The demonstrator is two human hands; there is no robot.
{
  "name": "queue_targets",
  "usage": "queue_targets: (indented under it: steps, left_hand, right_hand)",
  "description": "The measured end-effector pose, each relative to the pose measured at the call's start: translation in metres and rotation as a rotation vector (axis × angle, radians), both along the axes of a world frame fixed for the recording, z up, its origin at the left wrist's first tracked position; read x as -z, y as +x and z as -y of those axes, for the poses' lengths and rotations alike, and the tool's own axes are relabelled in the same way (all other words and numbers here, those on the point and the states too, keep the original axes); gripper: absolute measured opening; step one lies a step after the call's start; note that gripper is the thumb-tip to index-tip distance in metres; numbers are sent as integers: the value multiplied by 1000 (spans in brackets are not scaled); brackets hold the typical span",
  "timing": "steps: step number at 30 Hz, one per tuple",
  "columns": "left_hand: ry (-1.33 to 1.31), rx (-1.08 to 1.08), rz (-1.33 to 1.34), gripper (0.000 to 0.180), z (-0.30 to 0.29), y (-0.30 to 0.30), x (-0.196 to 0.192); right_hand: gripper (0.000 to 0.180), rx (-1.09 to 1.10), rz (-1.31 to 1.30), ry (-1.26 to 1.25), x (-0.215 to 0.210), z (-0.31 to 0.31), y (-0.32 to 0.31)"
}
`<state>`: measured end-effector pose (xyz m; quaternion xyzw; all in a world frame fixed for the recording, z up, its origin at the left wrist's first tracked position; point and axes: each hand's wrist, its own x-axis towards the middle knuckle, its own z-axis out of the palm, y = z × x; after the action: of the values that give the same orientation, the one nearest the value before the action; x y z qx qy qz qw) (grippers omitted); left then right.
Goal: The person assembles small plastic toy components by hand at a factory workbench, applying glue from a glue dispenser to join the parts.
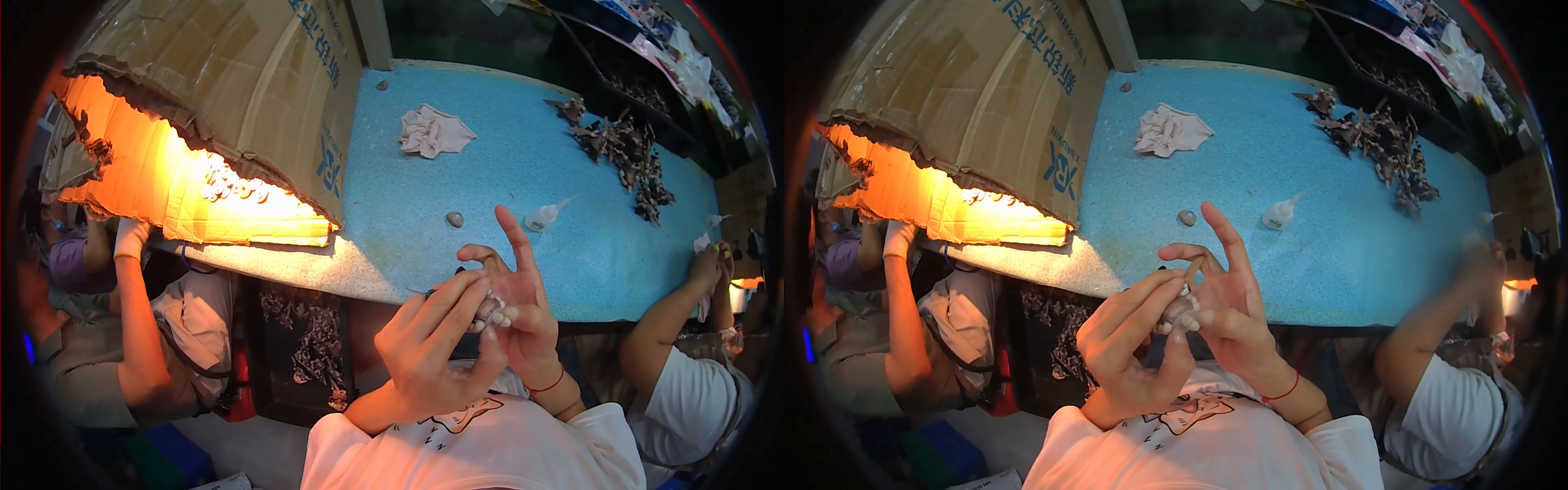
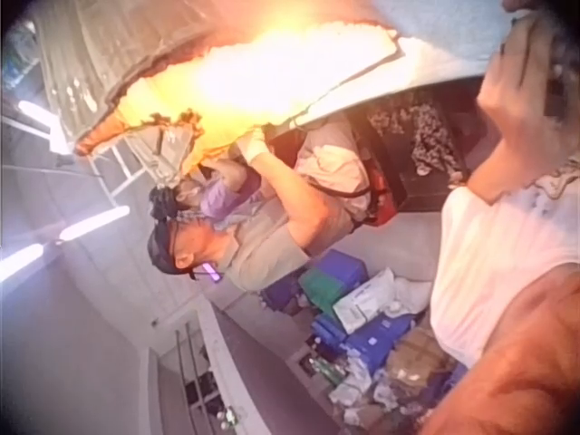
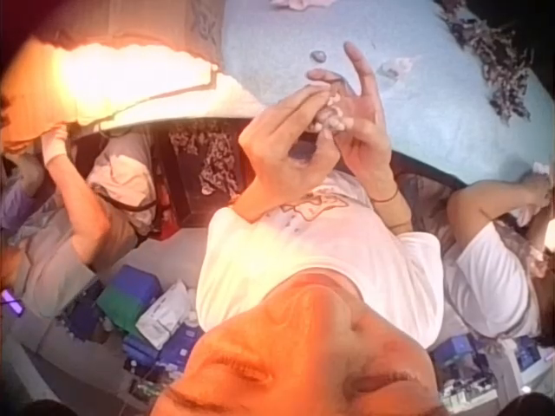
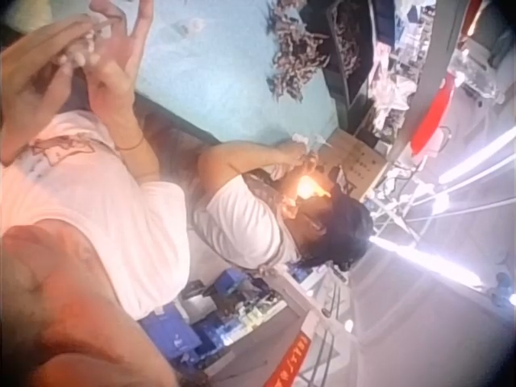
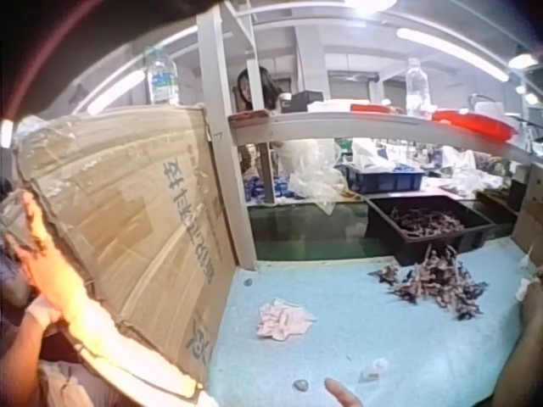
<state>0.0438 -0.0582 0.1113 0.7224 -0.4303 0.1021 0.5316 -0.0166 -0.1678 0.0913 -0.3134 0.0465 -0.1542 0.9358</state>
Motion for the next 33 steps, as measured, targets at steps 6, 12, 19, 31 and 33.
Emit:
queue_targets:
  steps: [6, 12, 19, 31, 33]
  left_hand:
    - [-25, -23, 8, 37, 3, 2, 1]
    - [-3, -31, 32, 35, 1, 3, 1]
    - [-7, -49, 41, 33, 1, 3, 5]
    - [1, -66, 49, 33, 2, 2, 6]
    - [2, -67, 51, 33, 1, 3, 6]
  right_hand:
    - [93, 25, 19, -17, 3, -3, 0]
    - [91, 51, 31, -12, 5, -7, 1]
    - [89, 63, 27, 23, 5, -9, 2]
    - [88, 58, 14, 70, 6, -10, 2]
    - [88, 61, 6, 76, 6, -11, 3]
